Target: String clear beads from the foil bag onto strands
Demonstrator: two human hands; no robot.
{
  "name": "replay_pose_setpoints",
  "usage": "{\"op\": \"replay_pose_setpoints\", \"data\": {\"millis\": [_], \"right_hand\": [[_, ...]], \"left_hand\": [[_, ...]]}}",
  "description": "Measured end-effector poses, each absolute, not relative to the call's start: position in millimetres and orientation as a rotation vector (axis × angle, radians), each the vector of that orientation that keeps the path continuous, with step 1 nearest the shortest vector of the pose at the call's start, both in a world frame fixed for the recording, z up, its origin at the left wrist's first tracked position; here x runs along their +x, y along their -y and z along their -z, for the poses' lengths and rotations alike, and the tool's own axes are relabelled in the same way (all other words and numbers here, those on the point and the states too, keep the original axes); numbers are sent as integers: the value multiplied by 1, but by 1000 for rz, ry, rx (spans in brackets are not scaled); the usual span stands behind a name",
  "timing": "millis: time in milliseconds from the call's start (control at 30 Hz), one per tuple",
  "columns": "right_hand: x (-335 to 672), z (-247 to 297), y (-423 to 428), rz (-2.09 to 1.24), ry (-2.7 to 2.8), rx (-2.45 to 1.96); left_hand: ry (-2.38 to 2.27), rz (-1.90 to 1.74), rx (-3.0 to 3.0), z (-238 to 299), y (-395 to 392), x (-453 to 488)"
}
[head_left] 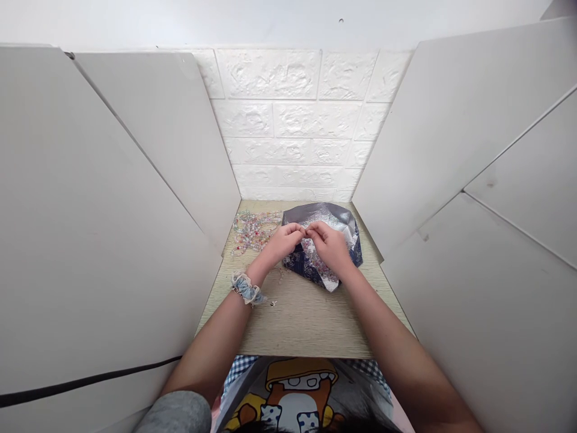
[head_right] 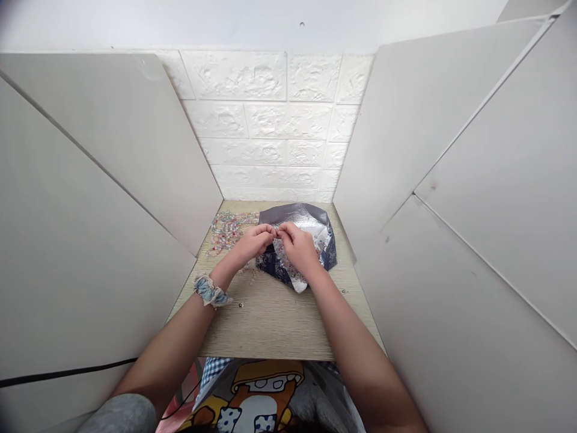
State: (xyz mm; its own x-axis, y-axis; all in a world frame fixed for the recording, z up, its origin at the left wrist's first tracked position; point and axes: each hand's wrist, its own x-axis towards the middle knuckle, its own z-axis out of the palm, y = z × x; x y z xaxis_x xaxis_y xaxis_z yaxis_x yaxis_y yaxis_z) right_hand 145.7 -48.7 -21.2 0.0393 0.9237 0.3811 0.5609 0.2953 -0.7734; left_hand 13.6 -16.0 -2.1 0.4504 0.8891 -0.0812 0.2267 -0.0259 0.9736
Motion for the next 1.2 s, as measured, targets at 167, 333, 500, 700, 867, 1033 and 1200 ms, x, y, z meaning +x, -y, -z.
{"op": "replay_pose_setpoints", "data": {"millis": [167, 333, 500, 700, 867, 1033, 1200], "right_hand": [[145, 25, 47, -587, 1561, -1339], [145, 30, 39, -1028, 1247, -1070], [148, 30, 36, -1265, 1060, -872], [149, 28, 39, -1224, 1139, -910], [150, 29, 38, -1250, 1164, -889], [153, 31, 36, -1275, 1176, -872], [153, 28, 39, -1275, 1202, -887]], "left_hand": [[-936, -680, 1449, 1, 18, 13], [-926, -695, 1481, 3, 16, 13], [-934, -771, 1521, 0, 17, 12], [-994, -782, 1564, -2, 19, 11], [-1028, -790, 1626, -2, 20, 11], [-1039, -794, 1739, -4, 21, 9], [-1053, -818, 1771, -3, 21, 9]]}}
